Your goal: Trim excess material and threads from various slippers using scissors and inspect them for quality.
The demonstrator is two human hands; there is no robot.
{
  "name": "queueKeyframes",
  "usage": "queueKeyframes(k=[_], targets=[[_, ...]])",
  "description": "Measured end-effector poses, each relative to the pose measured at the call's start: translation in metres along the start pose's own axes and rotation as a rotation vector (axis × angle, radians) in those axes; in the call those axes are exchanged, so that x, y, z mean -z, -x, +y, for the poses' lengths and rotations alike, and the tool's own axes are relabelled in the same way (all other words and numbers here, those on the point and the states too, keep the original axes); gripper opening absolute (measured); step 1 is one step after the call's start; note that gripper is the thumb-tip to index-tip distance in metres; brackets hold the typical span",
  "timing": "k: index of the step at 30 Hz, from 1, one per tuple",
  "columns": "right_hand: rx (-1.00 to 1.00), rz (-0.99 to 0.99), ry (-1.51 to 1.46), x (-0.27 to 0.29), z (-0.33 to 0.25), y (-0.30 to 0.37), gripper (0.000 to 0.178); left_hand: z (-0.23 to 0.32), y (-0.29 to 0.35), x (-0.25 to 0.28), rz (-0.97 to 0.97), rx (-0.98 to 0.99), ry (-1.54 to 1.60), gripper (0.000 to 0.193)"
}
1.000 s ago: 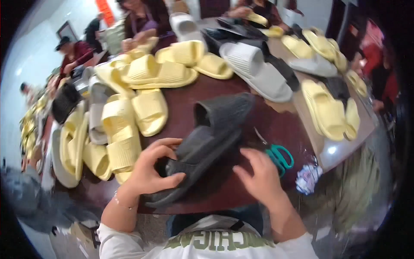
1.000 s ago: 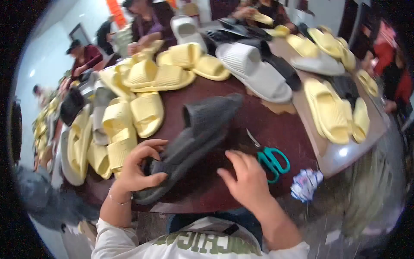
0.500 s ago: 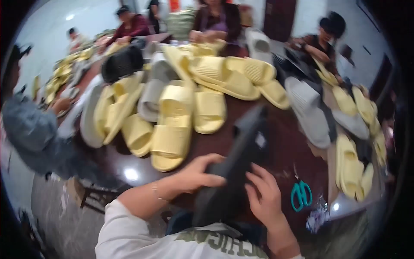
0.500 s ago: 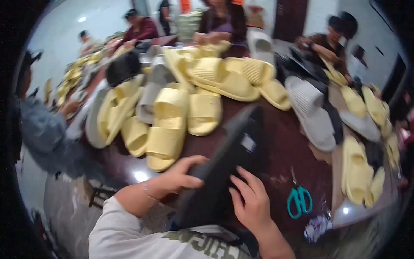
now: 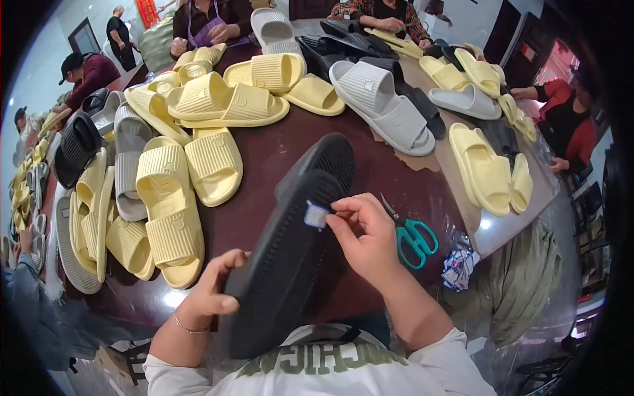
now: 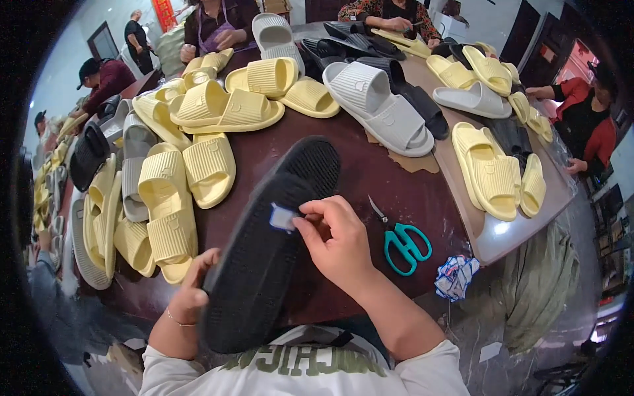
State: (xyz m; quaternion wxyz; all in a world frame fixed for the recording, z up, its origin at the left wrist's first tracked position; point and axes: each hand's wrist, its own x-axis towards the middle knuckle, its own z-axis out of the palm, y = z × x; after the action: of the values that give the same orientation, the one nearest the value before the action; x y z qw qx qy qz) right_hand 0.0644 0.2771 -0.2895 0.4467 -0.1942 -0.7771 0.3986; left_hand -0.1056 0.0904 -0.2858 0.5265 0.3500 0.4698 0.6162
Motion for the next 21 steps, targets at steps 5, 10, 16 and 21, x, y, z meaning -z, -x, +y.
queueKeyframes(k=[5, 10, 16, 21], targets=[[-0.056, -0.061, 0.000, 0.003, -0.003, 0.000, 0.011, -0.004, -0.004, 0.002, -0.130, -0.012, -0.138, 0.054], [-0.141, -0.070, -0.007, 0.006, -0.002, 0.008, 0.010, -0.004, -0.005, -0.002, -0.126, -0.036, -0.112, 0.052], [-0.243, -0.107, -0.057, 0.008, -0.005, 0.010, 0.009, -0.007, -0.003, 0.000, -0.179, -0.059, -0.107, 0.050], [-0.103, -0.271, -0.226, 0.014, -0.026, 0.025, 0.009, -0.005, -0.005, -0.009, -0.110, -0.078, -0.104, 0.051]])
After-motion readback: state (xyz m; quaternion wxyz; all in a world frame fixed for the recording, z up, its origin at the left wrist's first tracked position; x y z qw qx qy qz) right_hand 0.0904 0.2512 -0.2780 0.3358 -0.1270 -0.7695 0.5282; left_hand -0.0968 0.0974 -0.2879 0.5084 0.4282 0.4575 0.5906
